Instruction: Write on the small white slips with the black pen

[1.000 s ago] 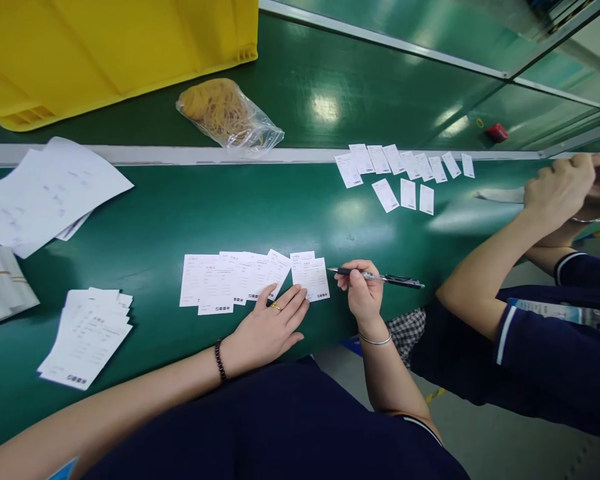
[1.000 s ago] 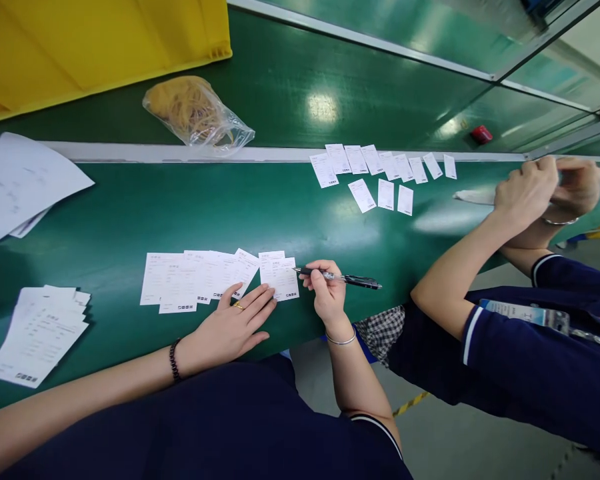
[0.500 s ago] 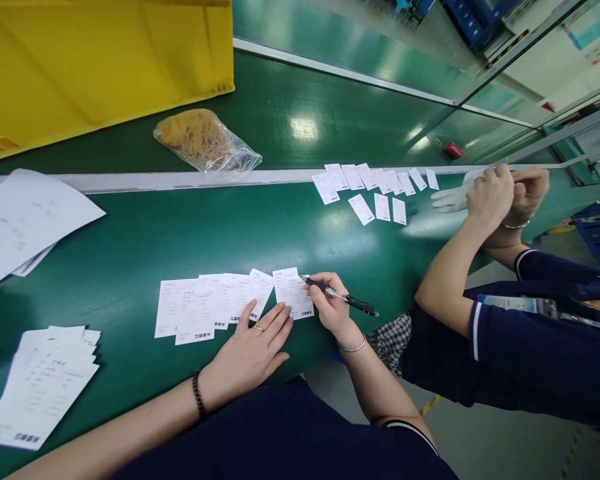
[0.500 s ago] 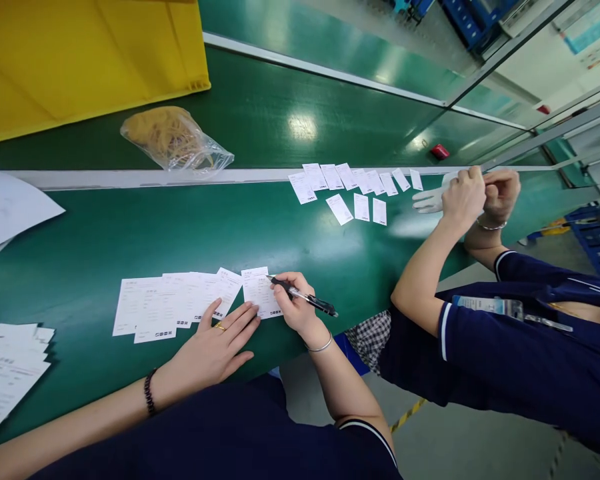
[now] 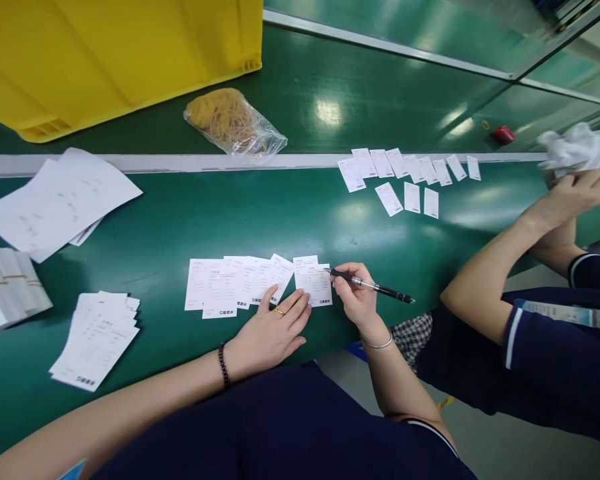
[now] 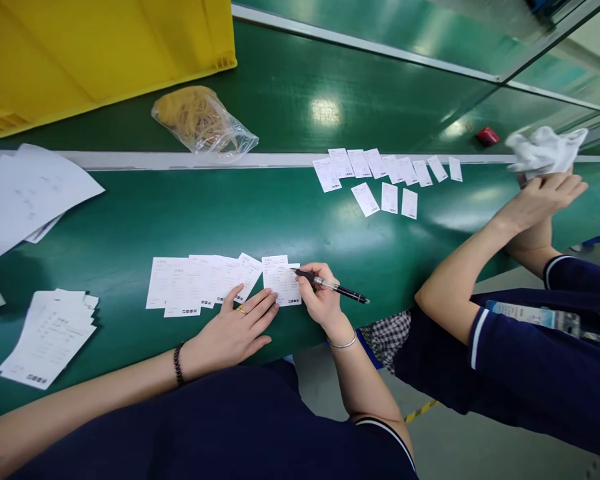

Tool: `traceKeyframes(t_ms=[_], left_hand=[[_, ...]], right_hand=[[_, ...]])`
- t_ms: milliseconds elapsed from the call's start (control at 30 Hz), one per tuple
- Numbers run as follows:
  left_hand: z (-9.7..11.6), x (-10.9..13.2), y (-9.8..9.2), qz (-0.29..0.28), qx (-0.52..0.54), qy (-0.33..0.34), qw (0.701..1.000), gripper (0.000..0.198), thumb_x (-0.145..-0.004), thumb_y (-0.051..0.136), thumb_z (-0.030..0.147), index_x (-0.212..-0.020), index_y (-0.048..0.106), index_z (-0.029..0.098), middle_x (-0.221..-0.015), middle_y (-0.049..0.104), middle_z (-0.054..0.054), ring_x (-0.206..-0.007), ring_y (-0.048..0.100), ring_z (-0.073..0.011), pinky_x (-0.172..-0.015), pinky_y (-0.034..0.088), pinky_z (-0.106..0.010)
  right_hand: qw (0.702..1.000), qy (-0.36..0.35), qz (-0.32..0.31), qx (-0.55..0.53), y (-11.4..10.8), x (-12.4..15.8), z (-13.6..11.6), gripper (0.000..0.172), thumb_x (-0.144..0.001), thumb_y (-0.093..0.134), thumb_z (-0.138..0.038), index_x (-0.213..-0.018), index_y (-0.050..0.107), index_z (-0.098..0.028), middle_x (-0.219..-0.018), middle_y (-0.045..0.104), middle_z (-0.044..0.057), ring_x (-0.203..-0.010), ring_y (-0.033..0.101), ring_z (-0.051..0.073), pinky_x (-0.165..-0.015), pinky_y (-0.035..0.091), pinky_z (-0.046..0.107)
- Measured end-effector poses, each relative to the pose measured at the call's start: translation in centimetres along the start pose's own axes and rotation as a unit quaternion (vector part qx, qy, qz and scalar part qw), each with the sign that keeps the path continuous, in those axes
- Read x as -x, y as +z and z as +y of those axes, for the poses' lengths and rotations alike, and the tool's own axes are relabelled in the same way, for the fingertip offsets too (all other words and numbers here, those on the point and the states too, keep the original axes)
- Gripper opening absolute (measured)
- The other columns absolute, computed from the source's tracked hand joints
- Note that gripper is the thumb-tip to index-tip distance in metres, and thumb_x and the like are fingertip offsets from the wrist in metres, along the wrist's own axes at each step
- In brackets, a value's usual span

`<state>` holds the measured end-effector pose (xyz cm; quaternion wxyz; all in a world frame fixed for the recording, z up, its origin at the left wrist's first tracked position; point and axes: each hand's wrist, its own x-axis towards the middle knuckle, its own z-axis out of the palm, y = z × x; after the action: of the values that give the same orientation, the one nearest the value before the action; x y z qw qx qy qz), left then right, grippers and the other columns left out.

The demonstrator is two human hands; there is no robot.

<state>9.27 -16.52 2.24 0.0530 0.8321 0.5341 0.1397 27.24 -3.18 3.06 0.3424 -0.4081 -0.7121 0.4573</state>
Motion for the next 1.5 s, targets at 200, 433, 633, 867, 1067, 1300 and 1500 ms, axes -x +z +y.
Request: traceKeyframes(t_ms=[200, 433, 633, 867, 1067, 1300, 1500], left_hand=[[0.1, 0.0, -0.1, -0.018, -0.016, -0.002, 1.000, 0.046, -0.098, 0.044, 0.047, -0.133, 0.055, 0.020, -0.144, 0.051, -0.010, -0.140, 0.037, -0.0279, -0.112, 0.028, -0.050], [0.1, 0.0, -0.2, -0.031, -0.024, -0.006, 0.999, 0.045, -0.099, 0.041, 0.045, -0.134, 0.053, 0.019, -0.150, 0.044, -0.009, -0.141, 0.035, -0.0254, -0.106, 0.034, -0.046], [0.2, -0.1, -0.5, -0.042, -0.023, -0.005, 0.999, 0.045, -0.099, 0.040, 0.044, -0.134, 0.053, 0.019, -0.150, 0.045, -0.010, -0.141, 0.035, -0.0259, -0.105, 0.034, -0.047], [0.2, -0.2, -0.4, -0.046, -0.020, 0.000, 0.999, 0.043, -0.097, 0.044, 0.044, -0.132, 0.055, 0.020, -0.148, 0.047, -0.011, -0.141, 0.036, -0.0278, -0.103, 0.035, -0.045], [0.1, -0.2, -0.5, -0.050, -0.015, 0.005, 0.999, 0.046, -0.097, 0.044, 0.043, -0.133, 0.053, 0.017, -0.151, 0.042, -0.012, -0.140, 0.037, -0.0273, -0.101, 0.037, -0.043], [0.2, -0.6, -0.8, -0.062, -0.013, 0.003, 0.998, 0.044, -0.096, 0.046, 0.043, -0.131, 0.055, 0.018, -0.150, 0.044, -0.014, -0.139, 0.038, -0.0288, -0.102, 0.036, -0.044], [0.2, -0.5, -0.7, -0.060, -0.019, 0.005, 0.998, 0.045, -0.096, 0.044, 0.043, -0.132, 0.054, 0.016, -0.151, 0.042, -0.014, -0.140, 0.035, -0.0277, -0.102, 0.036, -0.046]], right_hand=[[0.998, -0.039, -0.005, 0.040, 0.1, 0.2, -0.2, 0.008, -0.092, 0.056, -0.029, -0.094, 0.058, -0.022, -0.077, 0.063, 0.001, -0.063, 0.065, 0.013, -0.056, 0.053, 0.026], [0.993, -0.090, -0.013, 0.080, 0.7, -0.1, 0.0, 0.001, -0.088, 0.058, -0.023, -0.088, 0.059, -0.022, -0.072, 0.062, -0.001, -0.057, 0.059, 0.012, -0.052, 0.049, 0.025], [0.987, -0.112, -0.016, 0.111, 1.1, -0.1, 0.2, 0.006, -0.085, 0.058, -0.023, -0.080, 0.058, -0.023, -0.064, 0.059, -0.002, -0.053, 0.055, 0.012, -0.050, 0.046, 0.026], [0.987, -0.117, -0.023, 0.107, 1.0, 0.0, 0.6, 0.006, -0.086, 0.057, -0.022, -0.080, 0.056, -0.023, -0.063, 0.055, -0.003, -0.054, 0.053, 0.012, -0.051, 0.044, 0.027], [0.987, -0.128, -0.034, 0.094, 1.1, 0.0, 0.9, 0.006, -0.086, 0.057, -0.020, -0.082, 0.055, -0.023, -0.063, 0.053, -0.003, -0.054, 0.051, 0.013, -0.051, 0.042, 0.028], [0.982, -0.146, -0.048, 0.107, 1.1, 0.0, 0.8, 0.008, -0.084, 0.058, -0.016, -0.082, 0.056, -0.024, -0.067, 0.056, -0.002, -0.055, 0.053, 0.013, -0.053, 0.044, 0.027], [0.979, -0.156, -0.057, 0.119, 1.2, -0.1, 0.7, 0.007, -0.084, 0.058, -0.017, -0.081, 0.056, -0.024, -0.066, 0.058, -0.001, -0.056, 0.055, 0.013, -0.054, 0.046, 0.028]])
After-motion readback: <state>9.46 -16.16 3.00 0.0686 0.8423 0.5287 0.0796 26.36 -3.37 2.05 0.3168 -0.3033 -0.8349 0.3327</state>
